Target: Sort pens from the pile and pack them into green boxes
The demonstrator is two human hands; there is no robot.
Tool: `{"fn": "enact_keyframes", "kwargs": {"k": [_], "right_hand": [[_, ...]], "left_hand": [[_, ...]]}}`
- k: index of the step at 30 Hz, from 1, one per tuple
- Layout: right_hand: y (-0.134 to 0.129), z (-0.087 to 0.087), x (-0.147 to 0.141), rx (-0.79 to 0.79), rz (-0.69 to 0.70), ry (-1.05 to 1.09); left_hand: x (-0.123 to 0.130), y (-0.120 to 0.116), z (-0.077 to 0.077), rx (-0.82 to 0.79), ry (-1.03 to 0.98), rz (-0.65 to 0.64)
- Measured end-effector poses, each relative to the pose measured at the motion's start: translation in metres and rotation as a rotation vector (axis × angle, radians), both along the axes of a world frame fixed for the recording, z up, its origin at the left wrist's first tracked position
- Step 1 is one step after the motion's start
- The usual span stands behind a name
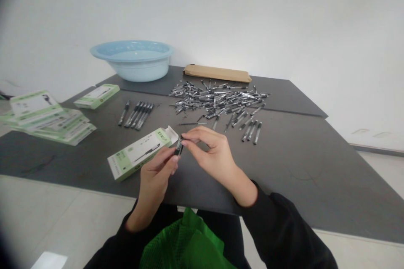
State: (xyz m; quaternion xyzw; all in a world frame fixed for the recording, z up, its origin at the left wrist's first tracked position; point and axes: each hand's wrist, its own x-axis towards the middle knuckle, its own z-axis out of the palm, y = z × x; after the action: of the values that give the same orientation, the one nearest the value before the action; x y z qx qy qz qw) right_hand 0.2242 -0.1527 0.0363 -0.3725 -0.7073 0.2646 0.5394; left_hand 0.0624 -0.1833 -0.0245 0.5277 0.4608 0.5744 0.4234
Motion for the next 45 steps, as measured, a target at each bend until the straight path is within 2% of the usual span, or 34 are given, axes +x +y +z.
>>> {"fn": "enact_keyframes", "kwargs": {"k": [10, 20, 25, 33, 36, 40, 42, 45], "right_hand": [[-0.004, -0.003, -0.003, 0.015, -0.082, -0.020], [-0.005, -0.001, -0.007, 0.004, -0.048, 0.027], [-0.006, 0.001, -0.012, 0.050, -0.057, 0.033], [0.005, -0.007, -0.010, 0.074, -0.038, 0.007], [0.006, -0.008, -0.007, 0.062, -0.026, 0.007], [0.008, -0.006, -0.003, -0.024, 0.038, 0.095], [0.008, -0.004, 0.000, -0.055, 0.055, 0.164], [0.009, 0.001, 0.005, -0.048, 0.008, 0.211]], "left_hand": [[0.001, -0.002, 0.003, 0.008, 0.061, -0.011], [0.000, -0.002, -0.001, 0.014, 0.042, -0.028], [0.000, -0.002, -0.001, 0.032, 0.048, -0.026], [0.002, -0.005, 0.000, 0.079, 0.153, -0.027], [0.003, -0.002, 0.001, 0.070, 0.145, -0.091], [0.001, 0.006, 0.008, 0.036, 0.132, -0.251], [0.000, 0.011, 0.015, 0.063, 0.190, -0.262], [0.000, 0.018, 0.033, 0.113, 0.270, -0.254]]}}
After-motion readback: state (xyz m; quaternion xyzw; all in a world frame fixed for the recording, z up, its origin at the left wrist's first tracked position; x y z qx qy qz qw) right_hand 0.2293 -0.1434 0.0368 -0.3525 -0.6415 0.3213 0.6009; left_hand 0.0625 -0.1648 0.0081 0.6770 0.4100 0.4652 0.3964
